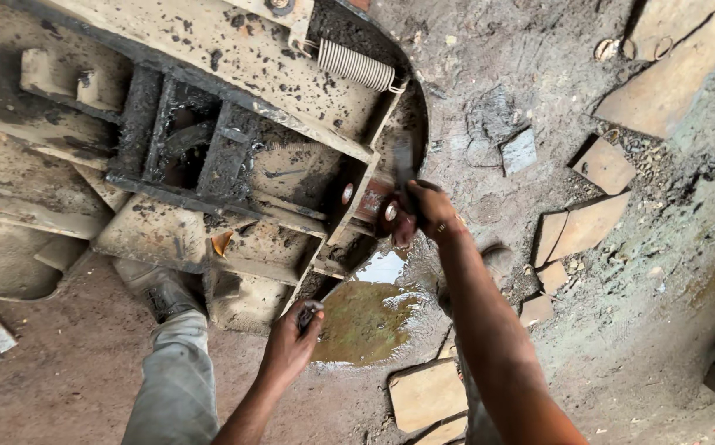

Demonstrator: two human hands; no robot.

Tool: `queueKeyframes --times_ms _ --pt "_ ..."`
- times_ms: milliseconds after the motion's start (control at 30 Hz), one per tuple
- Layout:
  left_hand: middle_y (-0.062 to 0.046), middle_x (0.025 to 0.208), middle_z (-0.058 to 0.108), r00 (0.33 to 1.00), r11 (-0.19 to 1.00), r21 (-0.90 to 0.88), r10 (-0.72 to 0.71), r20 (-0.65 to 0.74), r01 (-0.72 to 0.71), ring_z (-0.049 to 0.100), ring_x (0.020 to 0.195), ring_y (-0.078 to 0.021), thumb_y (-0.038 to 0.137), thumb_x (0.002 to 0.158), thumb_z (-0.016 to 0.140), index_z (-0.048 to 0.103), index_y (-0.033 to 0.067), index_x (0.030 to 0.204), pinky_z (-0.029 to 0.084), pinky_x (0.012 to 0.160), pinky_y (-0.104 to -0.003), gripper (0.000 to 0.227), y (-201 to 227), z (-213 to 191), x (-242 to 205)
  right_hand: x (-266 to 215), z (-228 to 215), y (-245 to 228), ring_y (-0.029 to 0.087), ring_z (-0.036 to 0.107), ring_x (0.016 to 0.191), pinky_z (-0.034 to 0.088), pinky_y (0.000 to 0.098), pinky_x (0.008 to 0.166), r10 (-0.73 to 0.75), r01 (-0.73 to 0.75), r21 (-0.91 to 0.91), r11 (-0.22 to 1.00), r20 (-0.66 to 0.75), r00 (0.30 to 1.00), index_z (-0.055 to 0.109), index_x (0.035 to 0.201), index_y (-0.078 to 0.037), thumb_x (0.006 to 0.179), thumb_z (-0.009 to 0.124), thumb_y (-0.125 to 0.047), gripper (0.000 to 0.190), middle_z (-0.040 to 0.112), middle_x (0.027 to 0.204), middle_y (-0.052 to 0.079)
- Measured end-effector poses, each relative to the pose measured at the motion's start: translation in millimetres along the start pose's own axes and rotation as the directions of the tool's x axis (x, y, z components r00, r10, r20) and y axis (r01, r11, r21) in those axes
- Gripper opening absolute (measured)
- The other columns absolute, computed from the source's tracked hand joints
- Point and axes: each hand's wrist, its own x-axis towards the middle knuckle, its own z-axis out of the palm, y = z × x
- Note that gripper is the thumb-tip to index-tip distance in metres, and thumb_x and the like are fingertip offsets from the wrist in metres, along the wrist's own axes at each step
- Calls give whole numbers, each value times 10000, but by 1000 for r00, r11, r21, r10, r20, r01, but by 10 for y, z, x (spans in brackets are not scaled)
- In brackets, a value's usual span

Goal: The person cleans a large, dirty metal machine part using a cloth and a metal scraper. They wipe various sections of the part, remove debris, and scrape off stuck material while sitting on the ground.

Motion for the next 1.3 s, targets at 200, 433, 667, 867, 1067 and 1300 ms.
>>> queueKeyframes --times_ms 200,433,667,867,1067,1300 --pt "30 755 666 1000 1000 -1 24 -17 -24 518 514 -54 284 1005 588 694 171 1168 433 418 -226 225 57 24 -37 787 58 404 202 646 711 573 324 618 -42 43 90 995 -9 999 619 1181 33 1090 548 -239 296 672 890 102" --pt "-23 675 576 999 974 -225 41 17 -37 462 500 -66 250 1019 621 684 133 1169 353 419 -255 200 181 -66 -123 1210 89 316 210 608 565 512 367 500 -264 258 -124 958 -36 964 608 1051 2 1064 565 -282 287 637 748 78" --pt "-3 698 604 996 988 -127 84 -13 -85 466 505 -57 213 1016 618 684 131 1161 370 412 -253 179 71 -6 -209 1012 -205 -231 373 695 986 552 463 863 -518 133 -858 497 -170 838 624 1144 -6 978 655 -392 421 707 1050 219" --pt "42 698 612 998 994 -79 69 0 -69 471 496 -54 205 1000 602 681 141 1165 373 395 -247 194 71 17 -118 657 -276 -567 492 656 962 528 535 844 -672 357 -931 81 214 709 735 1022 -16 1012 585 -384 397 702 992 282" --pt "20 661 581 999 998 -60 37 24 -36 452 493 -67 221 1007 608 688 134 1167 349 404 -259 199 110 23 -136 626 -180 -496 501 654 903 525 549 785 -730 423 -900 105 220 648 722 965 -13 1026 566 -402 424 694 923 286" --pt "27 709 634 999 999 20 37 12 -38 488 493 -58 251 1013 596 671 152 1195 399 403 -240 220 -16 84 -127 559 -233 -307 413 666 727 524 467 670 -733 493 -844 209 199 651 677 935 4 1053 568 -381 417 683 794 238"
